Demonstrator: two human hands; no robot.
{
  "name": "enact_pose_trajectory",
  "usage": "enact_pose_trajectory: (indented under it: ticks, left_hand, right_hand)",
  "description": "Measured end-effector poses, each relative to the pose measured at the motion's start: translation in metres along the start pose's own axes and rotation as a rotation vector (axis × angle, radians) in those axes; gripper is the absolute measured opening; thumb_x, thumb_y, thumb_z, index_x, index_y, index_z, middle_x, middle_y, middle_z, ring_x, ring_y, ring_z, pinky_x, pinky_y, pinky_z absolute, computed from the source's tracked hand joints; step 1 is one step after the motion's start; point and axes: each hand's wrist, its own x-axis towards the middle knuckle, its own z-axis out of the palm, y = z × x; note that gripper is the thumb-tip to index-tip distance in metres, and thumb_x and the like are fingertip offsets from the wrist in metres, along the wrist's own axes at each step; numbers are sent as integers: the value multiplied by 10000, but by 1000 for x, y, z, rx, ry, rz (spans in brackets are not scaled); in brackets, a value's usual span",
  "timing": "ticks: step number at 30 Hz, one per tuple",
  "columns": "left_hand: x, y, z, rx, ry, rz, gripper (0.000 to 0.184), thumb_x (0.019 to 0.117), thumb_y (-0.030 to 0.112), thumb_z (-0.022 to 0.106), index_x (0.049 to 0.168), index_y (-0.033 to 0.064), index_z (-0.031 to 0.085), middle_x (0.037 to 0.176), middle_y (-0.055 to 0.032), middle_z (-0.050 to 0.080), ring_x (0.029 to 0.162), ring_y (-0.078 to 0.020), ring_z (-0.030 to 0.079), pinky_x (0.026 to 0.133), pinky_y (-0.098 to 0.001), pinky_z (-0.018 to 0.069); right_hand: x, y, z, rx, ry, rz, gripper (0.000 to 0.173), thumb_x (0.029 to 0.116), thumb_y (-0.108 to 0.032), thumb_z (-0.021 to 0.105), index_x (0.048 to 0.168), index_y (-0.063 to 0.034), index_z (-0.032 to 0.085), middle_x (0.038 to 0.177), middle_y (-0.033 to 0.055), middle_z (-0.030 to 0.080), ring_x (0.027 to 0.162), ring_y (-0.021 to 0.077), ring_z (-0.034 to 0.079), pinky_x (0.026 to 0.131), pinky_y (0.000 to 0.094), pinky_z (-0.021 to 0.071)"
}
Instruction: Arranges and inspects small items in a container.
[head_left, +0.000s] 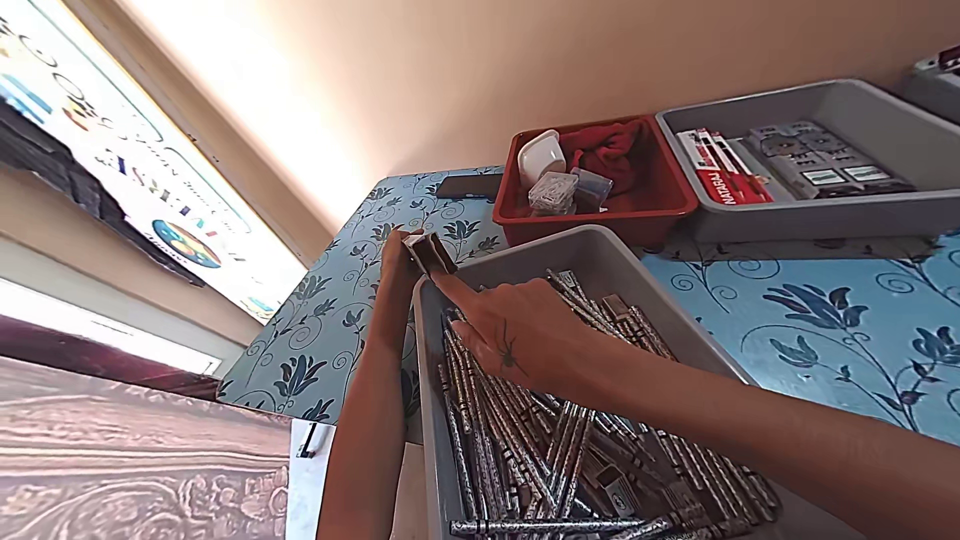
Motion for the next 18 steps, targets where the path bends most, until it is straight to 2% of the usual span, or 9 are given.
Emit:
enact_pose_trajectory:
  ticks: [4, 7, 8, 10, 14, 18]
  left_hand:
    - [13, -6, -5, -46, -24, 17, 230, 1084, 198, 316, 1012, 111, 516, 697, 10, 597, 491, -43, 558, 426, -186, 468]
    - [20, -8, -5, -46, -13, 32, 193, 1063, 174, 356, 967, 133, 518, 687, 24, 600, 484, -31, 548, 415, -177, 449]
    - [19, -6, -3, -30, 1, 20, 198, 1066, 179, 364, 992, 116, 537, 683, 18, 584, 473, -42, 527, 407, -183, 432]
    - [11, -3, -1, 4, 21, 3, 257, 1075, 207, 346, 1058, 93, 575, 690, 13, 577, 474, -54, 513, 420, -191, 425]
    - [13, -4, -3, -22, 8, -20, 273, 1075, 240, 347, 1059, 101, 581, 666, 13, 577, 470, -59, 534, 419, -206, 447]
    - [18, -5, -6, -71, 14, -14, 236, 1072, 217, 387, 987, 103, 576, 634, 23, 548, 455, -56, 510, 404, -194, 424]
  right_hand:
    - [-3, -3, 1, -3, -16, -10, 584, 1057, -270, 534, 1599, -128, 373, 667, 36, 597, 601, 224, 597, 544, 371, 436]
    - [-5, -2, 3, 2, -27, -16, 539, 1070, -280, 504, 1584, -146, 412, 673, 37, 606, 600, 219, 596, 545, 367, 435]
    - [-5, -2, 4, 1, -17, -22, 520, 1070, -284, 499, 1568, -144, 441, 664, 35, 601, 592, 214, 591, 541, 365, 433]
    - [-7, -1, 5, -6, 38, -41, 487, 1065, -288, 497, 1520, -114, 511, 631, 32, 582, 563, 209, 576, 523, 360, 426]
    - [-9, -1, 7, -11, 207, -70, 442, 1029, -252, 524, 1402, -37, 621, 598, 31, 586, 518, 198, 575, 486, 347, 425]
    - [-10, -1, 5, -10, 199, -53, 466, 1031, -243, 502, 1429, -17, 591, 618, 41, 612, 543, 214, 597, 511, 367, 447]
